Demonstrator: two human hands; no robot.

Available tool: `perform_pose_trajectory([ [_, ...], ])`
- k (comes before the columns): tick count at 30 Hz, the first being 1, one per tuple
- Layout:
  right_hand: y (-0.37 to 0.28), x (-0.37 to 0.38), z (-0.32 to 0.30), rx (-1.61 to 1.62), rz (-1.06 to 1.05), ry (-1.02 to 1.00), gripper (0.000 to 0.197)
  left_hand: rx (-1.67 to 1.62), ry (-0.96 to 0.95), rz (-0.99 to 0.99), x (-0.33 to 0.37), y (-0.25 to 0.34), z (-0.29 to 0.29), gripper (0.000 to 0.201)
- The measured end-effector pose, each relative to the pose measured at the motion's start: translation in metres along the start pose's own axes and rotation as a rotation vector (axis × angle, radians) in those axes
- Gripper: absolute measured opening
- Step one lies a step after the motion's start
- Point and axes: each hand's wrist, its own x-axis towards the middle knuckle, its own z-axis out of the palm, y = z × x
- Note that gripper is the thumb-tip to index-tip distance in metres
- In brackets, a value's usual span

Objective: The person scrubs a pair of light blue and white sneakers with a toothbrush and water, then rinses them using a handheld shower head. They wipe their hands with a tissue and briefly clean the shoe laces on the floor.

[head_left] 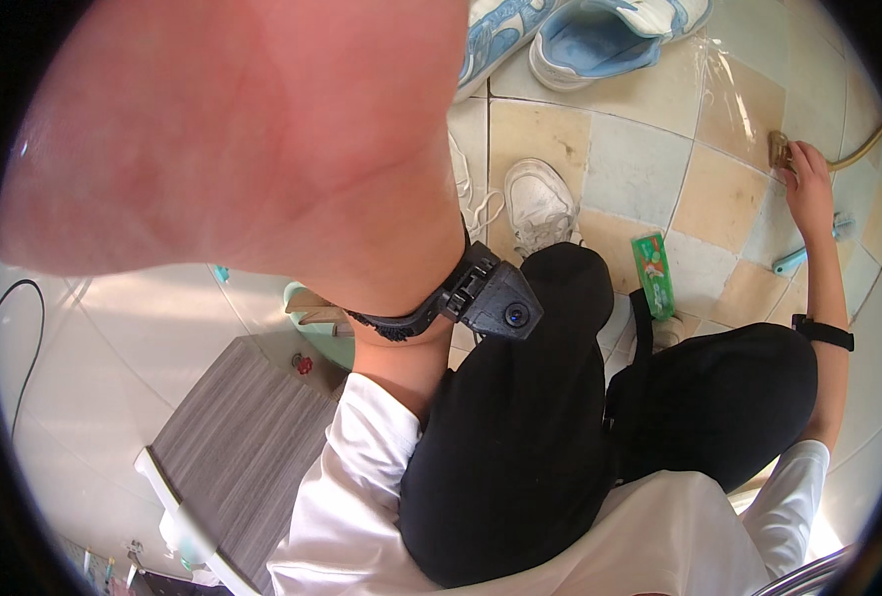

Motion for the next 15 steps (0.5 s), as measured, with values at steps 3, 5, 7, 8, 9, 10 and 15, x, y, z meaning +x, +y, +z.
perform_pose_trajectory([
  [3,0.003,-0.003,-0.002,0.005,-0.009,0.007,0.047,0.018,0.02,-0.01,-0.009,0.003,0.001,0.029],
  [5,0.001,0.002,-0.001,0.018,-0.029,-0.014,0.046,0.041,0.035,-0.016,-0.01,0.01,0.002,0.03],
  [7,0.002,-0.002,-0.004,0.011,-0.004,-0.02,0.046,0.047,0.039,-0.028,-0.014,0.015,0.003,0.03],
  [8,0.005,-0.006,-0.009,0.003,0.027,-0.027,0.046,0.028,0.043,-0.042,-0.017,0.008,0.006,0.03],
  [9,0.011,-0.011,-0.016,-0.021,0.048,-0.025,0.046,0.007,0.048,-0.056,-0.017,-0.001,0.008,0.031],
  [10,0.024,-0.022,-0.031,-0.032,0.087,-0.049,0.048,-0.023,0.053,-0.081,-0.017,-0.017,0.013,0.031],
  [15,-0.007,-0.055,-0.083,-0.097,0.21,-0.025,0.036,0.067,0.055,-0.193,0.008,-0.015,0.028,0.033],
])
